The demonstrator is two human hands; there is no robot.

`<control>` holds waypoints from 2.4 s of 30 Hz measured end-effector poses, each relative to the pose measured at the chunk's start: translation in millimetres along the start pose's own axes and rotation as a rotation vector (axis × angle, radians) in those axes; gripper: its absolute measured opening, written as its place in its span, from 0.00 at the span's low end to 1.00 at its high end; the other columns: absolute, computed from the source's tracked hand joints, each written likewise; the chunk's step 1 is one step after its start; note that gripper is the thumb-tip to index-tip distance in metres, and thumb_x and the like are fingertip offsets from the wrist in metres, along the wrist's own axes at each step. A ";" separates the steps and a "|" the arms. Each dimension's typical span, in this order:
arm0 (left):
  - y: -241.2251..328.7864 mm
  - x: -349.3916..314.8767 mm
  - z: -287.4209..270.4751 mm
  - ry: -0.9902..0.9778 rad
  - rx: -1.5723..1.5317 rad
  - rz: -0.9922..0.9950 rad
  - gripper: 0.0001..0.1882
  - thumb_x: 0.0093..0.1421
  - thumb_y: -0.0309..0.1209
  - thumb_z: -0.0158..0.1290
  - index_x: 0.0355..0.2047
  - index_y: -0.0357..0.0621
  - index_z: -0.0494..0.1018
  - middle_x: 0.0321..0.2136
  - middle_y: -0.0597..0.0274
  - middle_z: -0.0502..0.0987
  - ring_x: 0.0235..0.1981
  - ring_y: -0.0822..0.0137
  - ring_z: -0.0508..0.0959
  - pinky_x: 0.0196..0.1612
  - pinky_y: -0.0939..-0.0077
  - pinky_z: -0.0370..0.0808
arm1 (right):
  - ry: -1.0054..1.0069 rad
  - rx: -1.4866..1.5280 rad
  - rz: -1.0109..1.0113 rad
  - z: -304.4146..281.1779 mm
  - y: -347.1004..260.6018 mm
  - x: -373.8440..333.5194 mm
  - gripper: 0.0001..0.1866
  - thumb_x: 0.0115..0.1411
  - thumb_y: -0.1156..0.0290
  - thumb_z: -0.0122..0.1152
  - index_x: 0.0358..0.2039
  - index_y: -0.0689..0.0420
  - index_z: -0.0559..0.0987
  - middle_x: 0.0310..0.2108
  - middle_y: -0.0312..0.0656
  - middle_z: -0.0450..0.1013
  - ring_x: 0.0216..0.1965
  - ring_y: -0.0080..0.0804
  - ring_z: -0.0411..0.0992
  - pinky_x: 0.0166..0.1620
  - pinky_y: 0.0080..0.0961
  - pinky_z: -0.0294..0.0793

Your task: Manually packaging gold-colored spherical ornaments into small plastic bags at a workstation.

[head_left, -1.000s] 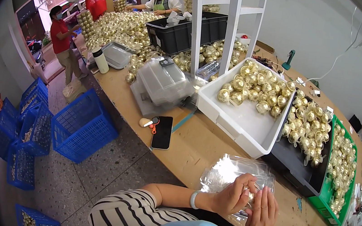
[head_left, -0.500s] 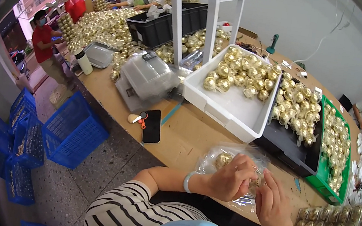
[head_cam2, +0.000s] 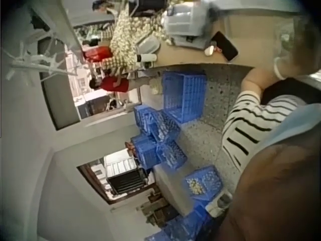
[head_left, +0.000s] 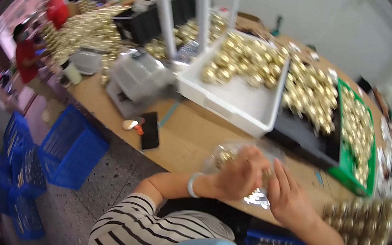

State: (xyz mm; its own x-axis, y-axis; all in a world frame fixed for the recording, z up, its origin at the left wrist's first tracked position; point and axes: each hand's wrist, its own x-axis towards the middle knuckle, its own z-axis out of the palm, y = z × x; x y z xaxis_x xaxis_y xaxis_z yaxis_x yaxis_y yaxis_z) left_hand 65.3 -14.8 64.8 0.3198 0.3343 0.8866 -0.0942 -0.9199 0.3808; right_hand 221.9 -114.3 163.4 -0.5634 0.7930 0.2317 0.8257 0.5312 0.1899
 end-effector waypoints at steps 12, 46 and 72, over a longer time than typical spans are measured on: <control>-2.0 12.8 -7.2 -0.112 -0.180 -0.164 0.10 0.65 0.17 0.37 0.46 0.34 0.57 0.38 0.49 0.69 0.37 0.63 0.72 0.45 0.68 0.72 | 0.066 0.746 0.151 11.1 50.1 0.7 0.08 0.59 0.72 0.67 0.34 0.59 0.76 0.46 0.50 0.77 0.44 0.52 0.76 0.47 0.43 0.76; -18.5 35.2 -21.1 0.068 0.047 0.394 0.18 0.52 0.14 0.46 0.39 0.46 0.55 0.43 0.55 0.71 0.42 0.42 0.79 0.40 0.44 0.74 | 0.713 1.122 0.551 30.1 8.2 2.9 0.02 0.58 0.80 0.70 0.33 0.62 0.86 0.56 0.52 0.75 0.54 0.33 0.74 0.52 0.30 0.75; -17.2 26.9 0.8 0.061 -0.371 0.162 0.09 0.65 0.22 0.42 0.39 0.45 0.52 0.35 0.52 0.70 0.37 0.49 0.79 0.42 0.56 0.77 | 0.287 1.327 0.453 34.4 26.3 -10.9 0.18 0.70 0.67 0.58 0.57 0.59 0.79 0.49 0.44 0.80 0.52 0.33 0.75 0.55 0.32 0.72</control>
State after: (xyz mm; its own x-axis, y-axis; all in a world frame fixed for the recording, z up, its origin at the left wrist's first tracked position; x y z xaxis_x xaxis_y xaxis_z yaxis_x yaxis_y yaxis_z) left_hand 76.3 9.9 81.9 0.2178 0.2130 0.9525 -0.4756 -0.8290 0.2941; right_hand 250.8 -98.7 133.0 -0.1029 0.9648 0.2420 0.2568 0.2608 -0.9306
